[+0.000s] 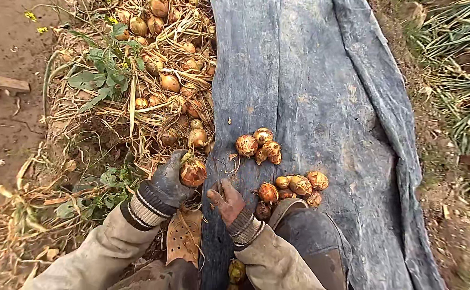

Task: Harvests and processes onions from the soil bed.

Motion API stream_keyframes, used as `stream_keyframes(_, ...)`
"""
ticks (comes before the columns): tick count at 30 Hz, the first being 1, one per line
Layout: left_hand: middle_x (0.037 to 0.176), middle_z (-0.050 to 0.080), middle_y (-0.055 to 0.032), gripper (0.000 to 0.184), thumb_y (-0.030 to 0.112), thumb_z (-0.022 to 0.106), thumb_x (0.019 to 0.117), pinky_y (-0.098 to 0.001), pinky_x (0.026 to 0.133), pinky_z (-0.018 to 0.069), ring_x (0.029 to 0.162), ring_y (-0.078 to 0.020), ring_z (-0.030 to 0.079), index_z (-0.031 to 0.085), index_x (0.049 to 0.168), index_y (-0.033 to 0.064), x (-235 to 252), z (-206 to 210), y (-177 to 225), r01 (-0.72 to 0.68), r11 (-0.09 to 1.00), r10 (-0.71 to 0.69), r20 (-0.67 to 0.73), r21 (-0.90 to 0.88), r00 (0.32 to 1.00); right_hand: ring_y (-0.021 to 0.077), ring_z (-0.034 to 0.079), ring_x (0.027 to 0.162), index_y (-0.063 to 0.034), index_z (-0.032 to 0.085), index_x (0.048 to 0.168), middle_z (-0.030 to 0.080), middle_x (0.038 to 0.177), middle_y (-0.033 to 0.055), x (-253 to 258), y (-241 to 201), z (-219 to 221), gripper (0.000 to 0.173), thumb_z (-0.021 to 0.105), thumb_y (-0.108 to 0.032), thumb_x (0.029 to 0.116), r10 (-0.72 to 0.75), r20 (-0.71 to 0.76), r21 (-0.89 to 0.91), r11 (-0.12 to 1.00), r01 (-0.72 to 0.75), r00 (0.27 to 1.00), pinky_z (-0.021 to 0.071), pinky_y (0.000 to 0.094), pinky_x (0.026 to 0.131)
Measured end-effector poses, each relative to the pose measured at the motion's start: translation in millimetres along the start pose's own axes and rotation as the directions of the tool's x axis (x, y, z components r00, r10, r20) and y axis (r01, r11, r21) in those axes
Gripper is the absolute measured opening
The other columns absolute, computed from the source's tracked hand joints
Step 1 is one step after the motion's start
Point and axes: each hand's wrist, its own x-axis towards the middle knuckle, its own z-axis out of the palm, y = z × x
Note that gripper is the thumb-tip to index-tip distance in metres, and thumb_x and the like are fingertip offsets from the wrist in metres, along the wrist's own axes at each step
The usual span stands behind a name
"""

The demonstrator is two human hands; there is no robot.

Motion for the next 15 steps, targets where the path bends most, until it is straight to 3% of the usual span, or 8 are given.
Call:
stream_keyframes(2,0.111,0.072,-0.0131,0.088,0.014,0.095,0.0586,-0.0522,0.087,0.0593,0.099,-0.026,0.072,0.055,0.137,0.0104,-24,-13,5,-0.105,0.994,0.107,0.046,-0.039,0.993,0.0212,0.069,0.097,-0.002,0.061,0.129,0.071,0.105,0.0133,-6,-2,2,0.088,0.065,-0.076,0.0814,-0.088,-0.017,0.03,0.996,0.089,0.996,0.0563,0.0477,0.089)
stream_keyframes(3,0.109,0.073,-0.0079,0.079,0.017,0.092,0.0615,-0.0453,0.086,0.0608,0.097,-0.0192,0.072,0.059,0.133,0.0129,-31,-16,4,-0.142,0.987,0.147,0.068,-0.073,0.987,0.0181,0.07,0.099,-0.0034,0.061,0.13,0.072,0.107,0.0113,-9,-2,2,0.092,0.068,-0.078,0.077,-0.131,-0.036,0.077,0.988,0.134,0.991,0.0574,0.0447,0.09)
stream_keyframes(5,0.108,0.074,-0.0011,0.066,0.026,0.085,0.0696,-0.0335,0.082,0.0613,0.094,-0.0089,0.072,0.064,0.131,0.0157,-39,-16,-5,-0.19,0.969,0.204,0.078,-0.158,0.976,0.0079,0.063,0.071,-0.005,0.063,0.125,0.068,0.089,0.0036,-14,-5,1,0.093,0.07,-0.081,0.0719,-0.161,-0.055,0.18,0.969,0.168,0.985,0.0568,0.0322,0.067)
stream_keyframes(7,0.107,0.075,0.0019,0.057,0.035,0.086,0.0758,-0.0281,0.085,0.0614,0.095,-0.0052,0.072,0.068,0.127,0.0147,-45,-15,-11,-0.187,0.953,0.211,0.079,-0.237,0.974,0.0044,0.055,0.058,-0.0056,0.064,0.119,0.064,0.08,-0.0001,-17,-7,-4,0.091,0.066,-0.084,0.0736,-0.196,-0.026,0.228,0.954,0.196,0.98,0.0525,0.0274,0.057)
stream_keyframes(9,0.101,0.076,0.0041,0.045,0.037,0.085,0.0778,-0.0259,0.084,0.0608,0.093,-0.0035,0.071,0.074,0.115,0.0143,-46,-18,-14,-0.241,0.944,0.259,0.053,-0.227,0.964,0.0044,0.05,0.053,-0.0065,0.067,0.105,0.057,0.069,-0.0029,-19,-6,-6,0.089,0.054,-0.09,0.0766,-0.22,-0.02,0.193,0.956,0.219,0.975,0.0489,0.0277,0.054)
stream_keyframes(11,0.105,0.074,0.0036,0.032,0.038,0.076,0.0864,-0.0285,0.096,0.0552,0.104,-0.0061,0.068,0.076,0.107,0.0136,-42,-21,-30,-0.446,0.883,0.453,0.023,-0.147,0.891,0.0053,0.048,0.052,-0.0085,0.069,0.094,0.053,0.062,-0.0044,-20,-7,-5,0.09,0.043,-0.093,0.0789,-0.23,-0.039,0.155,0.96,0.233,0.972,0.0475,0.0303,0.054)
stream_keyframes(13,0.106,0.074,-0.0002,0.024,0.032,0.068,0.0906,-0.0363,0.103,0.0517,0.11,-0.0125,0.067,0.077,0.1,0.0121,-35,-25,-47,-0.597,0.793,0.603,0.012,-0.122,0.798,0.005,0.05,0.052,-0.0113,0.071,0.097,0.055,0.062,-0.0053,-19,-6,-3,0.091,0.035,-0.094,0.081,-0.233,-0.055,0.153,0.959,0.239,0.971,0.0491,0.0309,0.054)
stream_keyframes(15,0.107,0.074,0.001,0.026,0.035,0.066,0.0951,-0.0308,0.098,0.0555,0.106,-0.0092,0.068,0.077,0.104,0.0131,-37,-35,-50,-0.57,0.805,0.586,0.077,-0.163,0.806,0.0065,0.056,0.06,-0.0111,0.072,0.101,0.06,0.068,-0.0029,-18,-6,-3,0.087,0.031,-0.088,0.0887,-0.238,-0.075,0.142,0.959,0.246,0.968,0.0527,0.0342,0.06)
